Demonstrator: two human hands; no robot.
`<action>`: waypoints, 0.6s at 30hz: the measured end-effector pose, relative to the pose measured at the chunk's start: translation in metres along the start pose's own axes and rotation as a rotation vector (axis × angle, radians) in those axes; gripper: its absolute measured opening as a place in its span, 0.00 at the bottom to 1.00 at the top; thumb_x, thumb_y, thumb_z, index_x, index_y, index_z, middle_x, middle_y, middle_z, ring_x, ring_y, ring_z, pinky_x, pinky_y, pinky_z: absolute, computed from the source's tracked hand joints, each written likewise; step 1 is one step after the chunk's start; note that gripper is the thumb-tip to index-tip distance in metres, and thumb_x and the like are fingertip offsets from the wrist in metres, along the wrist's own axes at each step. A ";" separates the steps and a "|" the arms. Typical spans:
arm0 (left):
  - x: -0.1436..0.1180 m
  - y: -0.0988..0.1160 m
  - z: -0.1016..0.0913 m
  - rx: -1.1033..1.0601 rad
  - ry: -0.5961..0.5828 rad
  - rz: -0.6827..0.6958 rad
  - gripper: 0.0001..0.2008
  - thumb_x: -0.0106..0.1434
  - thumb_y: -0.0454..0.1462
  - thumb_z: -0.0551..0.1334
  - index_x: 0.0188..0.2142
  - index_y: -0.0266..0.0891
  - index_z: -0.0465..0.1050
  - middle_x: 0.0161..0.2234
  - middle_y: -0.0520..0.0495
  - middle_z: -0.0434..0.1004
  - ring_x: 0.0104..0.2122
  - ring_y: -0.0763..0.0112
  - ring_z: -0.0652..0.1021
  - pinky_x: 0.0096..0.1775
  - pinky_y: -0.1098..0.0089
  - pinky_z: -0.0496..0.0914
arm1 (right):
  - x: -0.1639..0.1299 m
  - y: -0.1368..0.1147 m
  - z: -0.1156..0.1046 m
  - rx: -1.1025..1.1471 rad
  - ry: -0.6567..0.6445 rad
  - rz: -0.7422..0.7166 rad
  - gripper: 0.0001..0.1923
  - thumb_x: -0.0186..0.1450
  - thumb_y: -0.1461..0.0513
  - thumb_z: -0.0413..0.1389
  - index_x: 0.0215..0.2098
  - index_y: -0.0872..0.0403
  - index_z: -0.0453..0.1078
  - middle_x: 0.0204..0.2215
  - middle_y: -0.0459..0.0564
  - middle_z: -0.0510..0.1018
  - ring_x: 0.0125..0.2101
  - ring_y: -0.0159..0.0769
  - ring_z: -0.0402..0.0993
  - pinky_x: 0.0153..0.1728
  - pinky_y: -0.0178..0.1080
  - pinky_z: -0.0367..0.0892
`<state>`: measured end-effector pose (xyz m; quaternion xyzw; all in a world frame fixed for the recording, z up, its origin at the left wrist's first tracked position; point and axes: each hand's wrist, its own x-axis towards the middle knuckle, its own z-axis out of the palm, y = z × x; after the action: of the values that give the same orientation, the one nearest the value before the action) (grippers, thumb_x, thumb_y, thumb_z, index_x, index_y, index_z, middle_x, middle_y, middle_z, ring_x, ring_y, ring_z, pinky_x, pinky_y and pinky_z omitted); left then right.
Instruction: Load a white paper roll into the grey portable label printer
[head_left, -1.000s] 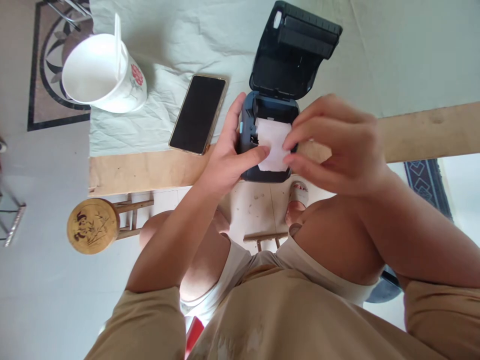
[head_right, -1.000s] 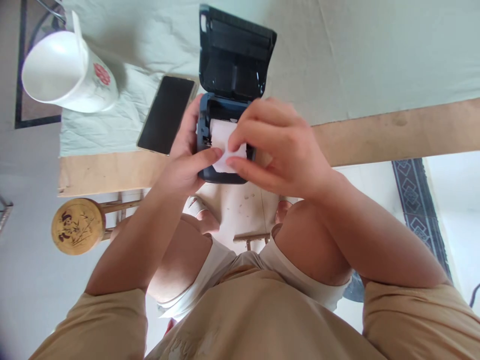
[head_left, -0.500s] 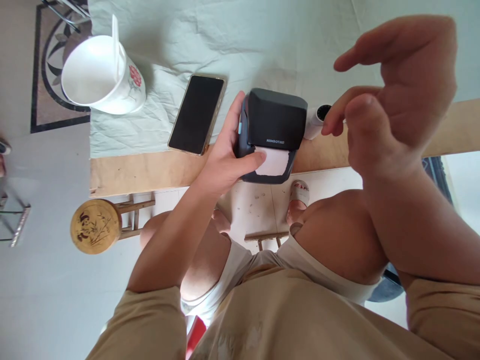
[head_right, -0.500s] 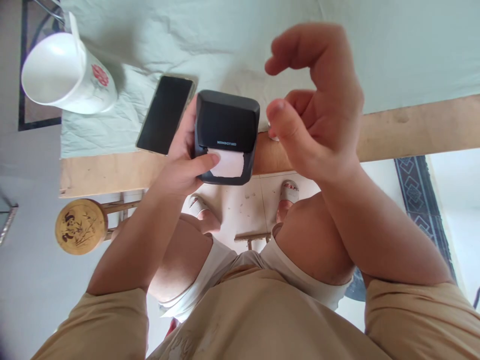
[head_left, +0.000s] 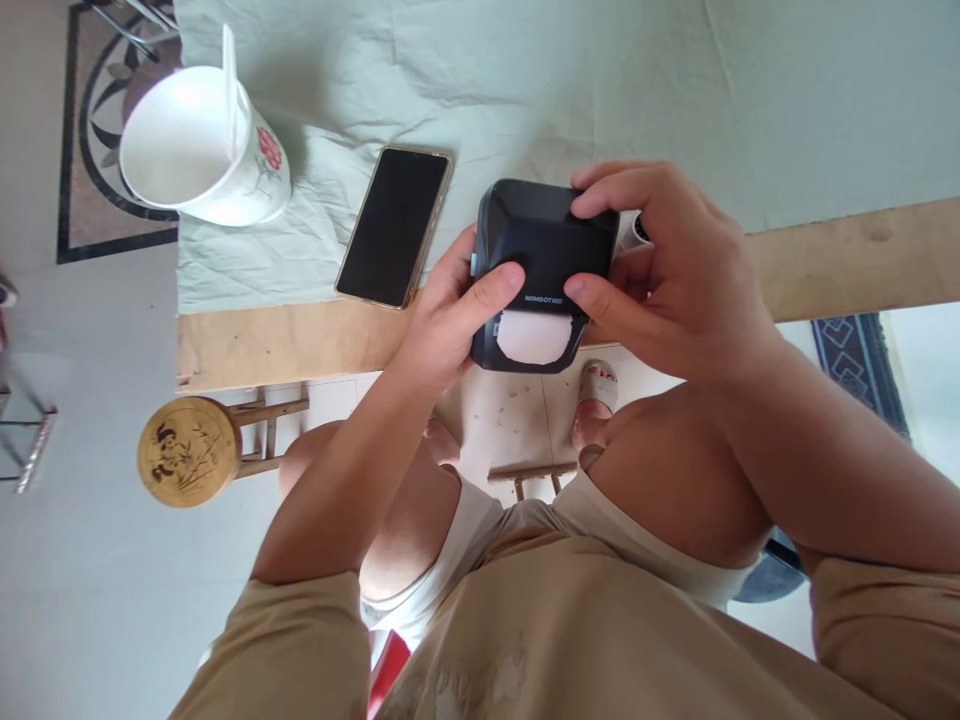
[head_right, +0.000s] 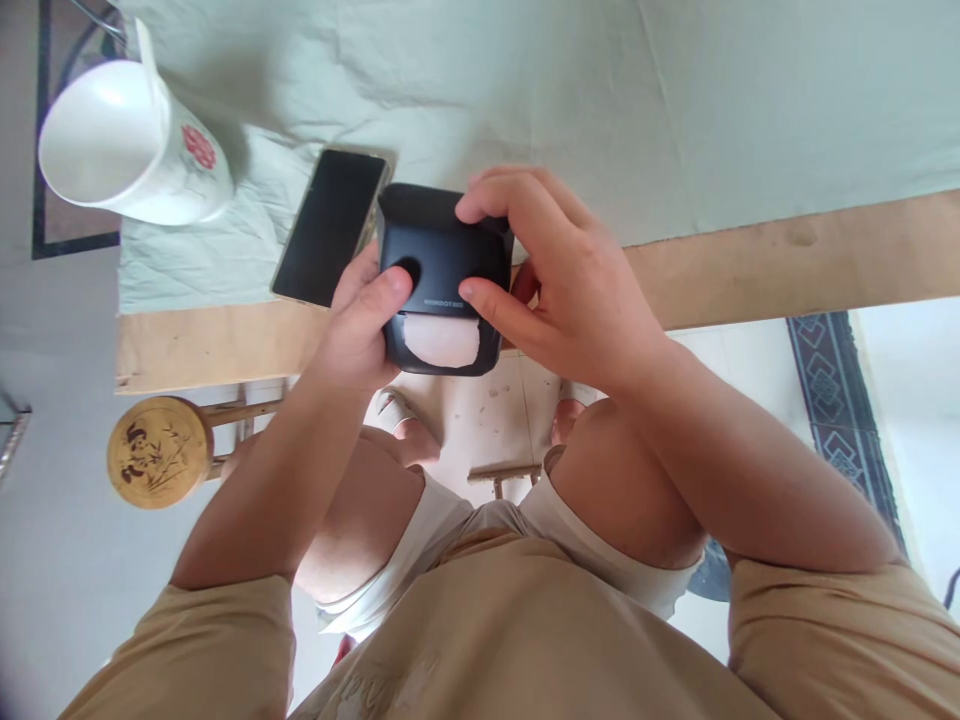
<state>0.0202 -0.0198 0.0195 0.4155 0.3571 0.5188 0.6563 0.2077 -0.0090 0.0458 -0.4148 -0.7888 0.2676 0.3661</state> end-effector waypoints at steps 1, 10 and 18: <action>0.000 0.000 0.000 0.009 -0.003 0.010 0.15 0.63 0.43 0.61 0.47 0.38 0.72 0.38 0.49 0.77 0.52 0.58 0.77 0.48 0.66 0.75 | 0.000 0.000 0.000 0.011 -0.005 0.006 0.18 0.63 0.59 0.58 0.50 0.51 0.64 0.55 0.51 0.68 0.34 0.25 0.73 0.23 0.28 0.69; 0.001 0.001 0.003 0.006 0.012 0.039 0.17 0.62 0.45 0.62 0.47 0.41 0.72 0.41 0.49 0.77 0.56 0.59 0.74 0.51 0.67 0.74 | 0.001 0.004 0.002 0.000 -0.004 -0.025 0.19 0.61 0.59 0.60 0.50 0.49 0.64 0.57 0.50 0.67 0.39 0.29 0.74 0.28 0.30 0.72; 0.007 -0.004 -0.003 -0.128 0.054 -0.066 0.16 0.68 0.47 0.52 0.41 0.42 0.74 0.45 0.51 0.79 0.67 0.61 0.61 0.61 0.61 0.68 | -0.001 0.005 0.001 -0.082 0.095 -0.141 0.17 0.62 0.61 0.58 0.49 0.47 0.67 0.52 0.48 0.69 0.25 0.19 0.64 0.21 0.28 0.66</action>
<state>0.0204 -0.0125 0.0143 0.3467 0.3542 0.5298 0.6882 0.2100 -0.0073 0.0412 -0.3851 -0.8082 0.1889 0.4036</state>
